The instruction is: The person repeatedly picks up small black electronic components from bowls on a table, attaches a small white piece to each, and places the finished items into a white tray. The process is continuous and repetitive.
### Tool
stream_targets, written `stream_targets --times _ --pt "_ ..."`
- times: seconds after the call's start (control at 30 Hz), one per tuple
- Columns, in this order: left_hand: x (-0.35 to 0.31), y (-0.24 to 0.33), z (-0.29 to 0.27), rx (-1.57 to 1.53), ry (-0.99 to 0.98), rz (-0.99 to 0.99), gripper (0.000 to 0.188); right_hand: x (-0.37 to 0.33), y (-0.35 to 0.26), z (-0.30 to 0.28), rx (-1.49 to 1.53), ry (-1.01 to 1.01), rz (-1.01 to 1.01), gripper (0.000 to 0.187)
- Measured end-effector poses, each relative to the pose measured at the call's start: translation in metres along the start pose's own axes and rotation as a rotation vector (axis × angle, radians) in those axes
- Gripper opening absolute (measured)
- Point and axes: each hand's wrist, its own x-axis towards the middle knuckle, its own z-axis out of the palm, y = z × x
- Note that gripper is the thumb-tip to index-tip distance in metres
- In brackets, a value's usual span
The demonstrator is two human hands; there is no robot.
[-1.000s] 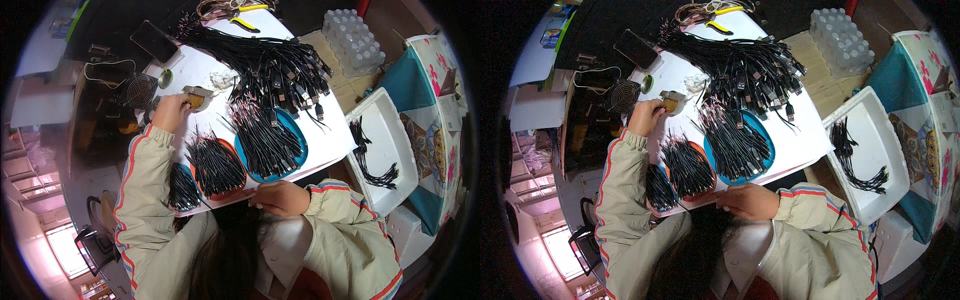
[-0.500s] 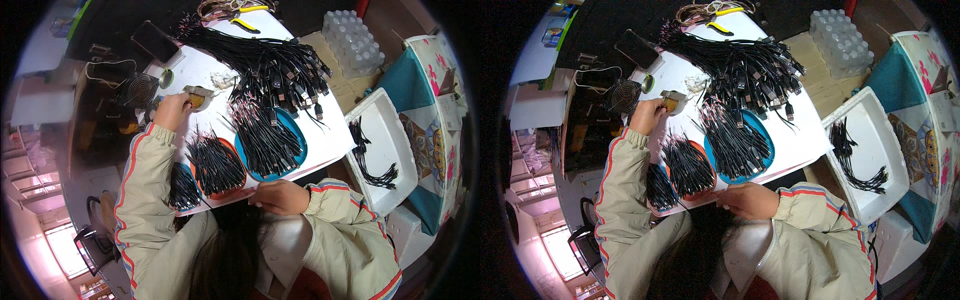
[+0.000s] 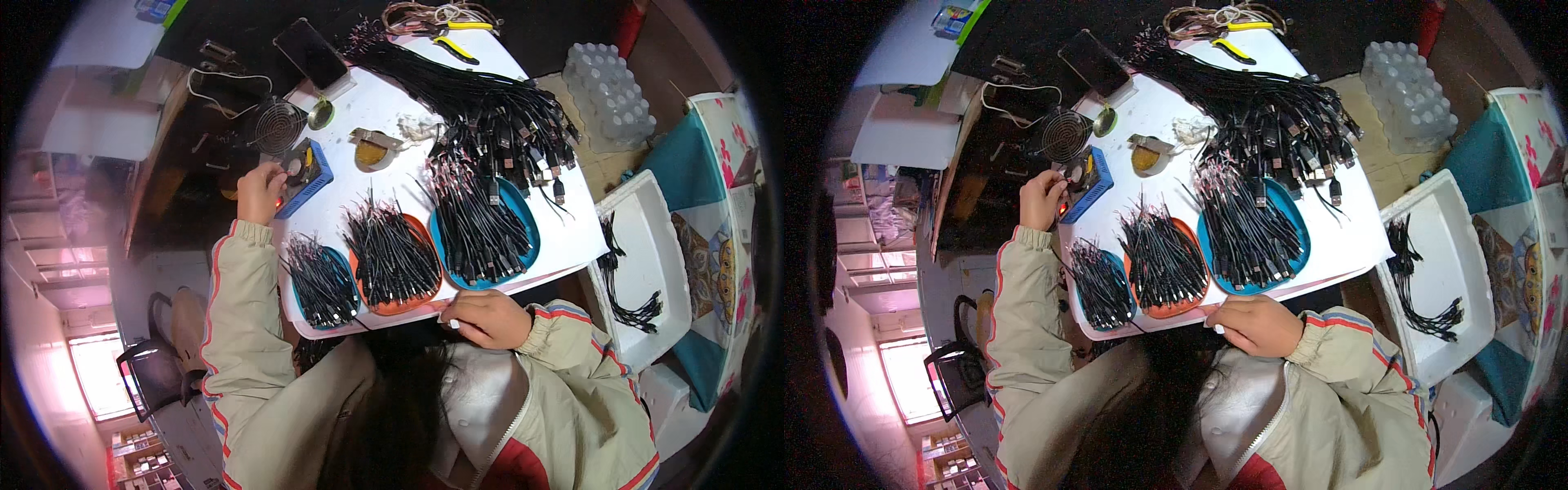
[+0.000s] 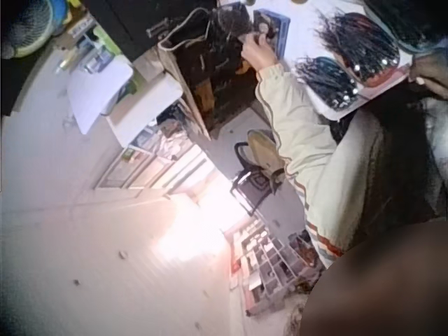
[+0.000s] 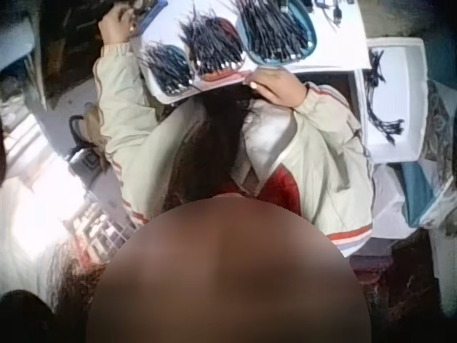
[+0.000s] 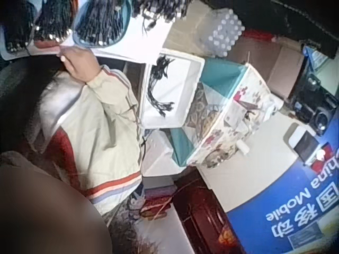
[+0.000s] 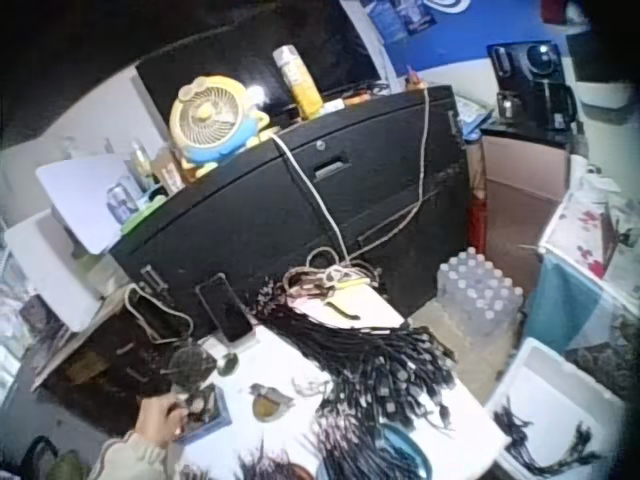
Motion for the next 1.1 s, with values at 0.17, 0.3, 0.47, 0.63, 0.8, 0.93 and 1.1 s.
stream_targets --times 0.17,0.3,0.47,0.63,0.8,0.93,1.1 --pt "0.003 -0.026 0.006 0.01 0.017 -0.01 0.007 0.002 -0.002 0.0 -0.02 -0.012 0.026 0.021" --pt "0.01 -0.037 0.011 0.032 0.006 0.05 0.007 0.003 -0.002 0.0 -0.025 -0.023 0.032 0.024" --pt "0.017 -0.04 0.013 0.064 -0.056 0.02 0.008 0.002 -0.001 -0.001 -0.041 -0.052 0.041 0.025" --pt "0.02 -0.036 0.013 0.131 -0.06 0.016 0.007 0.001 0.0 -0.001 -0.027 -0.048 0.048 0.025" --pt "0.027 -0.043 0.015 0.259 -0.057 0.159 0.007 0.001 0.0 -0.002 -0.041 -0.07 0.047 0.026" --pt "0.027 -0.043 0.016 0.264 -0.043 0.152 0.007 0.0 0.0 -0.001 -0.041 -0.053 0.03 0.026" --pt "0.005 -0.011 0.0 0.149 0.032 0.109 0.008 0.001 -0.005 0.0 -0.028 -0.013 0.04 0.021"
